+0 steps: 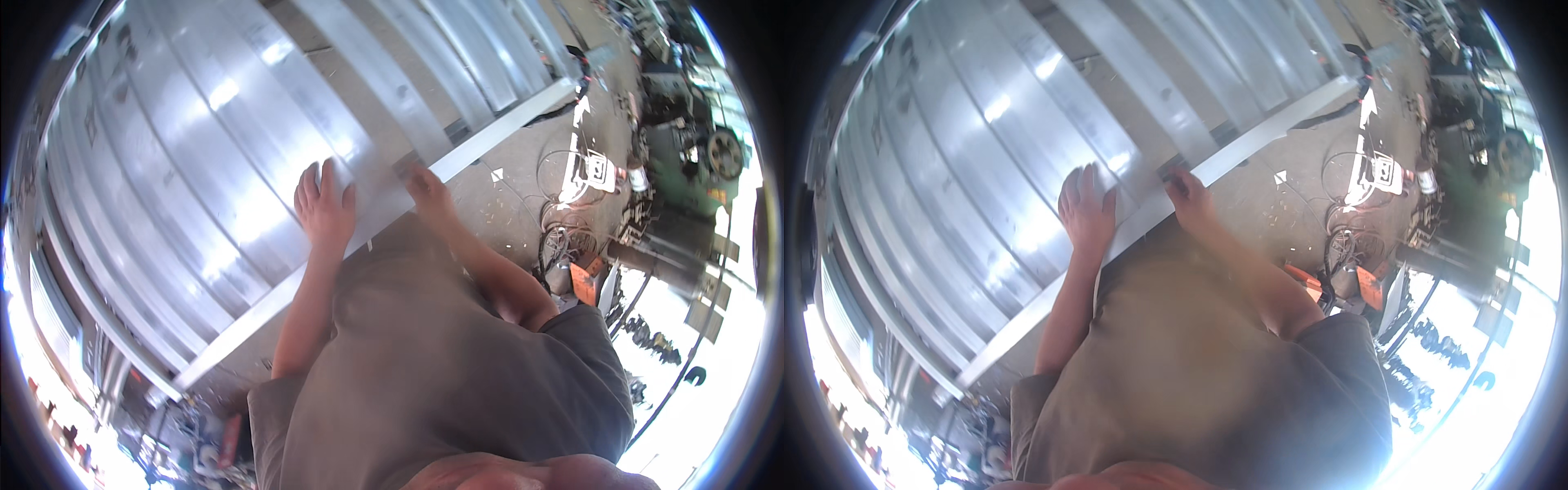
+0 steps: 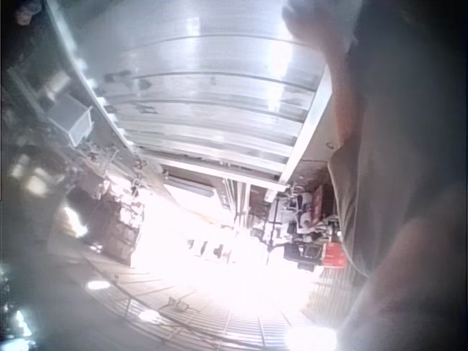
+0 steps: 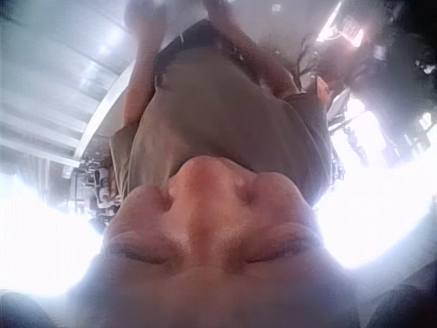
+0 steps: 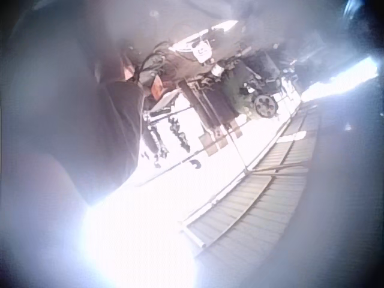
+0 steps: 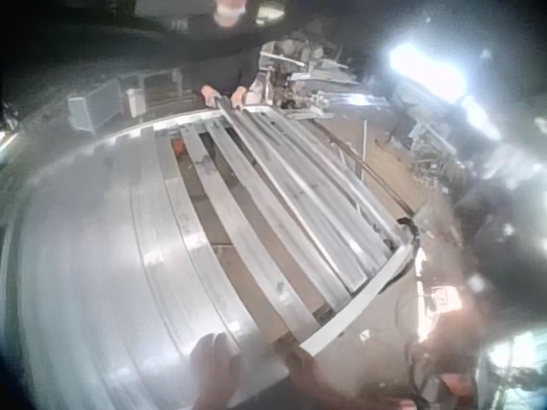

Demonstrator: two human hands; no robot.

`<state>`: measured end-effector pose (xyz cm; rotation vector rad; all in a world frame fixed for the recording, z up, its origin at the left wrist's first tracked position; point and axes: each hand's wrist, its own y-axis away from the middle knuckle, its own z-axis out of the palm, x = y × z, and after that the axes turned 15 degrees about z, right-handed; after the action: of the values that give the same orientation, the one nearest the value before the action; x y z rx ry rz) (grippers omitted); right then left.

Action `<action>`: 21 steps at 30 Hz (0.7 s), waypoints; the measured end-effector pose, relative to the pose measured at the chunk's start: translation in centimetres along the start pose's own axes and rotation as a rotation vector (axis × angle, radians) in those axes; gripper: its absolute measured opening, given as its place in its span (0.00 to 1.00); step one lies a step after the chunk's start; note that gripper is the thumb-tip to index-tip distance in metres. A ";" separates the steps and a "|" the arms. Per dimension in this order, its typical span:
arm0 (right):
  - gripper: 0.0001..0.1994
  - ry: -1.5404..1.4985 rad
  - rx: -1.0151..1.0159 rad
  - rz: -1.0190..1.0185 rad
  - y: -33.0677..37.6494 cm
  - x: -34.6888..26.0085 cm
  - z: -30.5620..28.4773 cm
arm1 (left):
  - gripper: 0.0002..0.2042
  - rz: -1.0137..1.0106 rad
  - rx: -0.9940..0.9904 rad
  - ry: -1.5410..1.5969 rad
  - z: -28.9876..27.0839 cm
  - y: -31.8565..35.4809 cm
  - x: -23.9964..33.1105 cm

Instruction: The person assembles a large metal frame by inserting multiple long metal slats into a horizontal frame structure. They pick up each slat, align it with the frame, and press it into place one by one.

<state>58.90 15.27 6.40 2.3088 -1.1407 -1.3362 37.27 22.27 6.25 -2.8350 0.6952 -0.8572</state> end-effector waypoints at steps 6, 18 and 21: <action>0.20 -0.072 0.009 0.106 1.4 2.8 -4.2 | 0.35 0.032 -0.169 -0.031 1.0 0.9 2.6; 0.19 -0.144 0.236 -0.199 -11.4 12.1 -18.0 | 0.32 -0.004 -0.131 -0.255 6.5 2.3 8.8; 0.18 -0.211 0.298 -0.207 -17.4 13.9 -24.9 | 0.32 -0.092 -0.031 -0.326 9.4 1.7 12.4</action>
<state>91.91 12.62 1.97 2.6053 -1.2680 -1.6136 50.87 14.81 4.21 -2.9513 0.5417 -0.3790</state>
